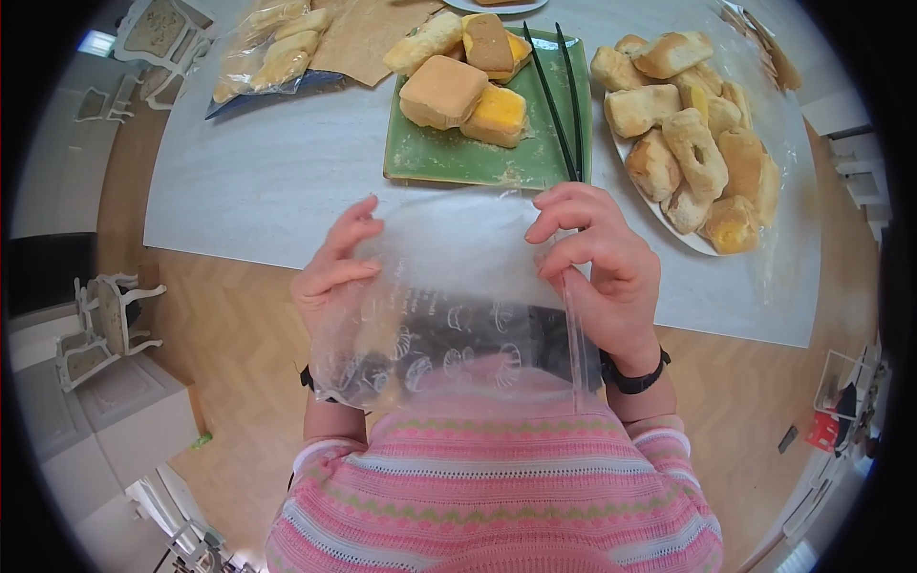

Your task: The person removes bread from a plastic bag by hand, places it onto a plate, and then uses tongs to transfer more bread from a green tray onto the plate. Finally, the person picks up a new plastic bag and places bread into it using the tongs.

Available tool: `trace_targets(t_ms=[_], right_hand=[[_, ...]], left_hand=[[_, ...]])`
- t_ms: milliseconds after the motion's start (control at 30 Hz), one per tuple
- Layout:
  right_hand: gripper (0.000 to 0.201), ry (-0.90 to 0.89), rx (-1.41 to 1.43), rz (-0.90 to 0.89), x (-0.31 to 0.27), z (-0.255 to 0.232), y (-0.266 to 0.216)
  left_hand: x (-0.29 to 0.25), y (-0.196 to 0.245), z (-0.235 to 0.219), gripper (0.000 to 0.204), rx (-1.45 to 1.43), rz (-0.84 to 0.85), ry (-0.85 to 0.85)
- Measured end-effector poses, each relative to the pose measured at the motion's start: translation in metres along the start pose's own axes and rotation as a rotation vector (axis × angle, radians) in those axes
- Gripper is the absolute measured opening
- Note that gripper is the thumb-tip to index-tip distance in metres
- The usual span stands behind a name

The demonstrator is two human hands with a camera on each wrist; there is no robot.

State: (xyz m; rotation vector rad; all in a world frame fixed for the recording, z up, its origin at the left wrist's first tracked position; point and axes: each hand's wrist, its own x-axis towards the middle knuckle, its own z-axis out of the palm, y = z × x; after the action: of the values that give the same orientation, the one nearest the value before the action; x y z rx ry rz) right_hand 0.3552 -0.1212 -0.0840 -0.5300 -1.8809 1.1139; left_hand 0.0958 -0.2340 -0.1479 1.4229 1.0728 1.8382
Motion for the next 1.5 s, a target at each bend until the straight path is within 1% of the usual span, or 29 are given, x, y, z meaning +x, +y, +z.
trace_targets(t_ms=[33, 67, 133, 167, 233, 267, 333, 367, 433, 467, 533, 567, 633, 667, 733, 767, 833, 867, 933, 967, 1033, 1067, 1133, 1167, 1233, 1267, 1333, 1467, 1500], right_hand=[[0.020, -0.025, -0.047, -0.041, 0.001, 0.000, -0.002], [0.020, -0.028, -0.044, -0.041, 0.001, 0.001, -0.002], [0.021, 0.085, -0.221, -0.114, 0.000, 0.006, 0.000], [0.021, 0.084, -0.220, -0.114, 0.000, 0.007, 0.000], [0.021, 0.130, -0.298, -0.136, -0.001, 0.007, 0.001], [0.021, 0.130, -0.299, -0.134, -0.002, 0.008, 0.002], [0.020, 0.138, -0.317, -0.140, -0.002, 0.008, 0.004], [0.020, 0.135, -0.317, -0.140, -0.001, 0.009, 0.005], [0.020, 0.136, -0.362, -0.168, 0.000, 0.011, 0.005], [0.020, 0.133, -0.362, -0.168, 0.000, 0.011, 0.006], [0.020, 0.125, -0.421, -0.201, 0.000, 0.013, 0.007], [0.020, 0.123, -0.422, -0.202, 0.000, 0.013, 0.008], [0.019, 0.087, -0.483, -0.211, 0.001, 0.010, 0.009], [0.019, 0.087, -0.486, -0.212, 0.001, 0.009, 0.009], [0.017, 0.064, -0.468, -0.181, 0.001, 0.008, 0.009], [0.017, 0.063, -0.470, -0.180, 0.001, 0.007, 0.008], [0.017, -0.042, -0.461, -0.170, 0.002, 0.007, 0.007], [0.017, -0.042, -0.461, -0.171, 0.003, 0.007, 0.007], [0.020, -0.091, -0.493, -0.140, 0.004, 0.008, 0.006], [0.020, -0.091, -0.493, -0.140, 0.004, 0.007, 0.007], [0.022, -0.157, -0.392, -0.079, 0.004, 0.002, 0.008], [0.022, -0.157, -0.393, -0.079, 0.004, -0.002, 0.008], [0.024, -0.220, -0.321, -0.050, 0.006, -0.009, 0.007], [0.024, -0.220, -0.321, -0.048, 0.006, -0.008, 0.007], [0.023, -0.230, -0.280, 0.032, 0.005, -0.006, 0.006], [0.023, -0.230, -0.280, 0.033, 0.006, -0.003, 0.004], [0.021, -0.164, -0.271, 0.081, 0.008, 0.005, -0.004], [0.021, -0.099, -0.294, 0.091, 0.003, 0.017, 0.003], [0.021, -0.077, -0.314, 0.074, 0.002, 0.019, 0.005]], left_hand=[[0.002, 0.002, -0.003, 0.010, 0.034, -0.002, 0.018], [0.002, 0.005, -0.003, 0.010, 0.036, -0.003, 0.021], [0.004, 0.013, 0.000, 0.024, 0.200, -0.177, 0.219], [0.006, 0.013, 0.002, 0.024, 0.201, -0.177, 0.220], [0.010, 0.011, 0.007, 0.047, 0.068, -0.305, 0.352], [0.011, 0.015, 0.007, 0.047, 0.067, -0.307, 0.352], [0.013, 0.029, 0.007, 0.064, -0.657, -0.598, 0.373], [0.013, 0.026, 0.003, 0.064, -0.658, -0.598, 0.375], [0.010, 0.016, -0.005, 0.064, -0.883, -0.746, 0.186], [0.007, 0.012, -0.007, 0.064, -0.885, -0.745, 0.188], [0.003, 0.006, -0.005, 0.063, -0.542, -0.682, 0.140], [0.004, 0.006, -0.002, 0.063, -0.543, -0.680, 0.141], [0.008, 0.009, 0.003, 0.070, -0.445, -0.723, 0.234], [0.007, 0.007, 0.002, 0.070, -0.447, -0.721, 0.232], [0.005, 0.004, -0.001, 0.064, -0.505, -0.687, 0.156], [0.005, 0.004, 0.000, 0.064, -0.507, -0.688, 0.155], [0.006, 0.006, 0.003, 0.064, -0.438, -0.699, 0.160], [0.006, 0.005, 0.002, 0.064, -0.438, -0.698, 0.160], [0.005, 0.002, -0.002, 0.062, -0.470, -0.637, 0.172], [0.004, 0.001, -0.004, 0.062, -0.470, -0.637, 0.173], [0.005, 0.000, -0.007, 0.058, -0.453, -0.588, 0.215], [0.006, 0.002, -0.006, 0.058, -0.454, -0.588, 0.215], [0.007, 0.006, -0.003, 0.060, -0.349, -0.631, 0.280], [0.006, 0.005, -0.004, 0.060, -0.350, -0.632, 0.280], [0.003, 0.002, -0.007, 0.050, -0.408, -0.596, 0.251], [0.002, 0.000, -0.007, 0.050, -0.408, -0.597, 0.250], [0.001, -0.002, -0.006, 0.050, -0.392, -0.609, 0.222], [0.002, 0.000, 0.001, 0.048, -0.299, -0.608, 0.192], [0.003, 0.002, 0.003, 0.050, -0.257, -0.633, 0.182]])
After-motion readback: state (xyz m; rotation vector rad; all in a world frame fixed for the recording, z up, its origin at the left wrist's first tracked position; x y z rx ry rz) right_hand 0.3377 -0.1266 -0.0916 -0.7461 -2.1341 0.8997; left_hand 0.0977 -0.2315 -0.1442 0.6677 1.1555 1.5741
